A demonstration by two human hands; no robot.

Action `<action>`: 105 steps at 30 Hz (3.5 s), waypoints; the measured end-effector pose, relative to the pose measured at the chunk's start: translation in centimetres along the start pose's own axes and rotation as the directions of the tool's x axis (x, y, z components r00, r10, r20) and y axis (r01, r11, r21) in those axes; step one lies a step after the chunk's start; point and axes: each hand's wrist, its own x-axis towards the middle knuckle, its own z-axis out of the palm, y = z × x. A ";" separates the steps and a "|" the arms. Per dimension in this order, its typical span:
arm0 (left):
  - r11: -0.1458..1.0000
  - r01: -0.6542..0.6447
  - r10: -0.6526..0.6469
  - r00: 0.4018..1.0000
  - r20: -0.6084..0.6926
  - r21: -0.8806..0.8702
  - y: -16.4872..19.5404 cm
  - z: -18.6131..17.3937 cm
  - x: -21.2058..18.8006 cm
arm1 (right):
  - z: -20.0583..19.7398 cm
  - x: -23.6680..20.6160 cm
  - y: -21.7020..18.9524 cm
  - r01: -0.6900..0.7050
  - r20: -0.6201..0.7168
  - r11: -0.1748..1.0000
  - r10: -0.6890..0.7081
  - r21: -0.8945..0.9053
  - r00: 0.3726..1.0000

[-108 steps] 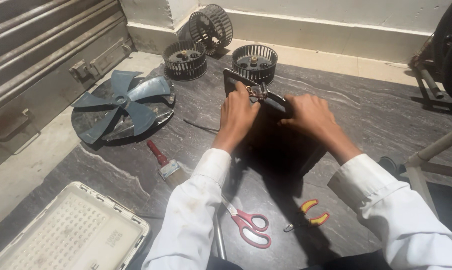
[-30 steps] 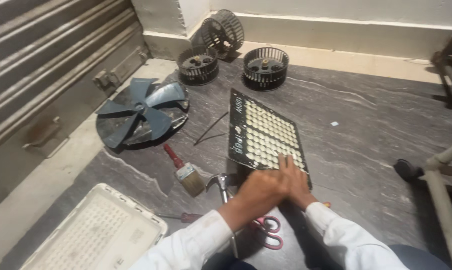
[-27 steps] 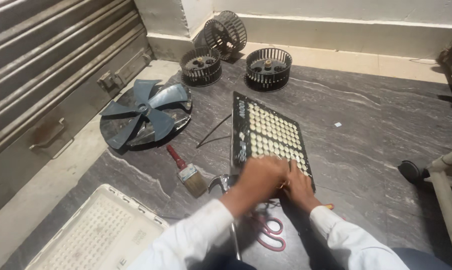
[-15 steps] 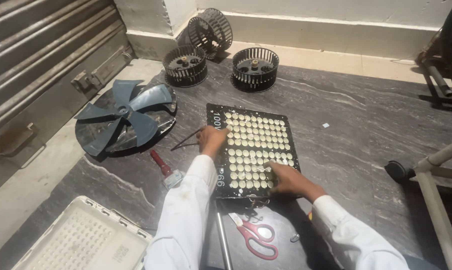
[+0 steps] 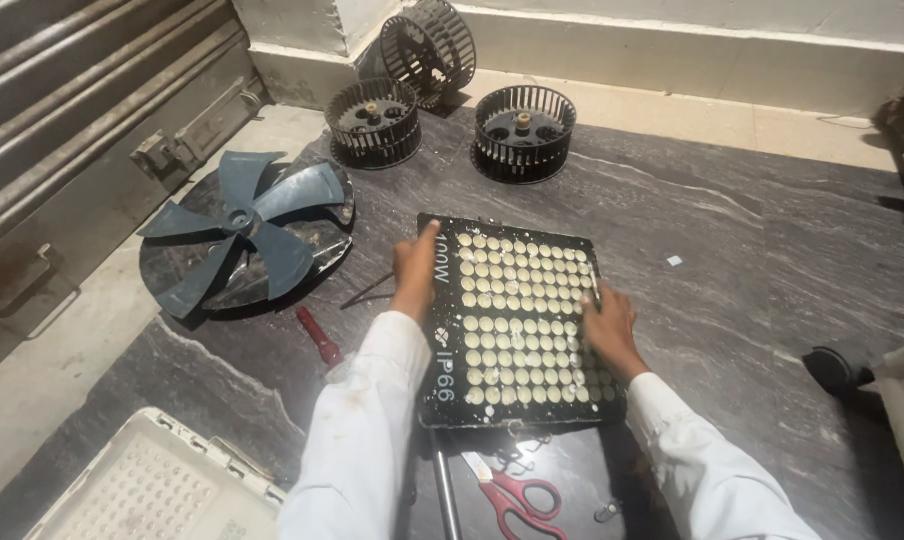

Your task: The person removes a metal bracket from a rectangular LED panel using a screwdriver, then flips the panel to access the LED array. They use a brush to clean the surface and a screwdriver to adjust or remove individual LED components.

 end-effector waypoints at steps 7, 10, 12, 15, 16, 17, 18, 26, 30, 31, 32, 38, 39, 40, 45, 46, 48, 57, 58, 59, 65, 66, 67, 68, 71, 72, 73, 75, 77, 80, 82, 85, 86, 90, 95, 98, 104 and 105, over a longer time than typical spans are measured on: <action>0.866 0.058 0.082 0.963 -0.256 0.496 1.7 1.5 -2.8 | 1.3 2.3 0.1 -0.465 0.121 0.568 0.538 0.679 0.834; 0.843 0.054 0.098 0.963 -0.253 0.536 3.8 2.1 -4.2 | 1.3 3.2 0.2 -0.415 0.121 0.432 0.562 0.801 0.818; 0.800 0.054 0.156 0.943 -0.293 0.597 4.6 2.4 -5.1 | 0.9 3.2 0.5 -0.340 0.118 0.318 0.554 0.885 0.824; 0.878 -0.176 0.298 0.929 -0.221 0.444 5.7 2.5 -5.2 | -0.8 4.0 0.2 -0.138 0.003 0.259 0.462 0.956 0.887; 0.880 -0.248 0.357 0.908 -0.220 0.404 5.9 2.6 -5.2 | -1.6 4.3 0.0 -0.075 -0.031 0.250 0.397 0.965 0.917; 0.874 -0.322 0.416 0.883 -0.216 0.365 6.1 2.5 -5.2 | -2.3 4.4 -0.2 -0.011 -0.070 0.234 0.334 0.972 0.940; 0.859 -0.396 0.474 0.854 -0.212 0.324 6.4 2.5 -5.1 | -2.9 4.4 -0.5 0.055 -0.113 0.212 0.272 0.976 0.956; 0.776 -0.570 0.619 0.771 -0.151 0.269 7.7 -0.1 -7.6 | -4.0 2.5 -1.9 0.183 -0.285 0.468 0.159 0.865 0.945; 0.298 -0.793 0.918 0.391 0.069 0.531 9.6 -0.4 -8.6 | -5.2 1.5 -1.7 0.188 -0.310 0.571 0.123 0.799 0.943; 0.119 -0.798 0.947 0.270 0.174 0.591 10.2 0.3 -8.7 | -5.6 1.4 -1.7 0.161 -0.269 0.574 0.107 0.803 0.957; -0.068 -0.769 0.946 0.151 0.285 0.635 10.6 1.1 -8.8 | -5.9 1.1 -1.4 0.133 -0.222 0.574 0.087 0.808 0.971; 0.286 -0.787 0.617 0.588 0.523 0.547 13.2 0.4 -10.0 | -8.9 -1.2 -4.5 0.303 -0.652 0.948 -0.171 0.096 0.739; 0.321 -0.763 0.544 0.634 0.550 0.562 13.6 0.1 -10.3 | -9.8 -1.2 -5.6 0.329 -0.629 0.937 -0.187 0.116 0.754; 0.267 -0.741 0.487 0.656 0.577 0.616 13.8 0.1 -10.7 | -10.9 -1.1 -6.9 0.356 -0.607 0.924 -0.206 0.137 0.768; -0.364 -0.650 0.520 0.451 0.725 0.666 12.7 2.2 -13.4 | -14.6 -0.9 -13.3 0.332 -0.070 0.931 -0.345 -0.151 0.936; -0.351 -0.650 0.543 0.445 0.712 0.675 12.4 2.2 -13.5 | -14.9 -1.3 -13.9 0.366 -0.019 0.912 -0.376 -0.186 0.926; -0.307 -0.658 0.589 0.435 0.681 0.687 11.7 2.4 -13.7 | -16.2 -1.7 -14.4 0.356 0.091 0.928 -0.347 -0.113 0.934; -0.172 -0.621 0.372 0.678 0.634 0.765 12.6 3.2 -13.9 | -18.1 -0.7 -15.9 0.575 0.283 0.768 -0.506 -0.283 0.815; -0.161 -0.624 0.365 0.683 0.633 0.765 12.7 3.1 -14.1 | -18.1 -0.6 -16.1 0.598 0.271 0.714 -0.533 -0.364 0.801; -0.153 -0.626 0.356 0.687 0.634 0.765 12.8 3.0 -14.3 | -18.2 -0.6 -16.2 0.599 0.253 0.708 -0.543 -0.374 0.801; -0.165 -0.628 0.349 0.684 0.641 0.760 12.9 2.8 -14.6 | -18.4 -0.8 -14.8 0.569 0.214 0.778 -0.528 -0.265 0.822; -0.171 -0.628 0.346 0.683 0.643 0.759 12.8 2.8 -14.5 | -18.3 -0.7 -14.6 0.626 0.203 0.748 -0.592 -0.221 0.780; -0.174 -0.631 0.360 0.674 0.645 0.756 12.7 2.9 -14.3 | -18.3 -0.7 -14.3 0.680 0.187 0.713 -0.654 -0.173 0.733; -0.179 -0.631 0.373 0.666 0.646 0.754 12.6 2.9 -14.2 | -18.3 -0.6 -14.0 0.694 0.169 0.707 -0.673 -0.137 0.720; -0.180 -0.638 0.387 0.654 0.650 0.749 12.4 2.8 -13.8 | -18.2 -0.7 -13.3 0.714 0.122 0.697 -0.705 -0.057 0.698; -0.174 -0.643 0.390 0.650 0.652 0.746 12.5 2.8 -13.8 | -18.2 -0.7 -13.2 0.713 0.120 0.699 -0.704 -0.054 0.700; -0.189 -0.641 0.381 0.650 0.658 0.744 12.5 2.8 -13.7 | -18.2 -0.8 -13.2 0.711 0.119 0.701 -0.703 -0.052 0.701; -0.222 -0.637 0.363 0.648 0.669 0.738 12.6 2.7 -13.5 | -18.4 -1.0 -13.3 0.714 0.161 0.695 -0.698 -0.083 0.698; -0.225 -0.648 0.376 0.631 0.679 0.727 12.7 2.6 -13.4 | -18.6 -1.2 -13.6 0.725 0.185 0.680 -0.703 -0.110 0.687; -0.215 -0.654 0.381 0.628 0.679 0.725 12.9 2.5 -13.3 | -18.7 -1.2 -14.1 0.748 0.202 0.650 -0.721 -0.137 0.663; -0.203 -0.653 0.372 0.638 0.674 0.730 13.0 2.6 -13.2 | -18.6 -1.1 -14.2 0.754 0.206 0.643 -0.726 -0.136 0.656; -0.205 -0.634 0.364 0.658 0.660 0.746 12.9 2.8 -13.3 | -18.2 -1.1 -14.0 0.725 0.192 0.684 -0.703 -0.083 0.685; -0.214 -0.625 0.373 0.658 0.654 0.751 12.9 2.8 -13.4 | -17.9 -1.1 -13.9 0.702 0.171 0.701 -0.682 -0.122 0.711; -0.225 -0.609 0.380 0.663 0.644 0.760 12.7 2.7 -13.8 | -17.1 -1.5 -13.1 0.639 0.108 0.755 -0.630 -0.146 0.769; -0.204 -0.635 0.390 0.645 0.657 0.745 12.9 2.5 -14.4 | -16.8 -1.9 -12.7 0.510 0.124 0.860 -0.510 0.037 0.851; -0.197 -0.634 0.383 0.653 0.654 0.748 13.2 2.5 -14.7 | -17.2 -2.0 -13.1 0.562 0.130 0.827 -0.556 -0.015 0.821; -0.200 -0.634 0.396 0.645 0.654 0.747 13.0 2.5 -14.7 | -18.2 -2.5 -14.2 0.698 0.167 0.698 -0.677 -0.164 0.716; -0.208 -0.633 0.398 0.642 0.656 0.746 12.9 2.5 -14.7 | -18.2 -2.5 -14.4 0.703 0.180 0.688 -0.680 -0.179 0.711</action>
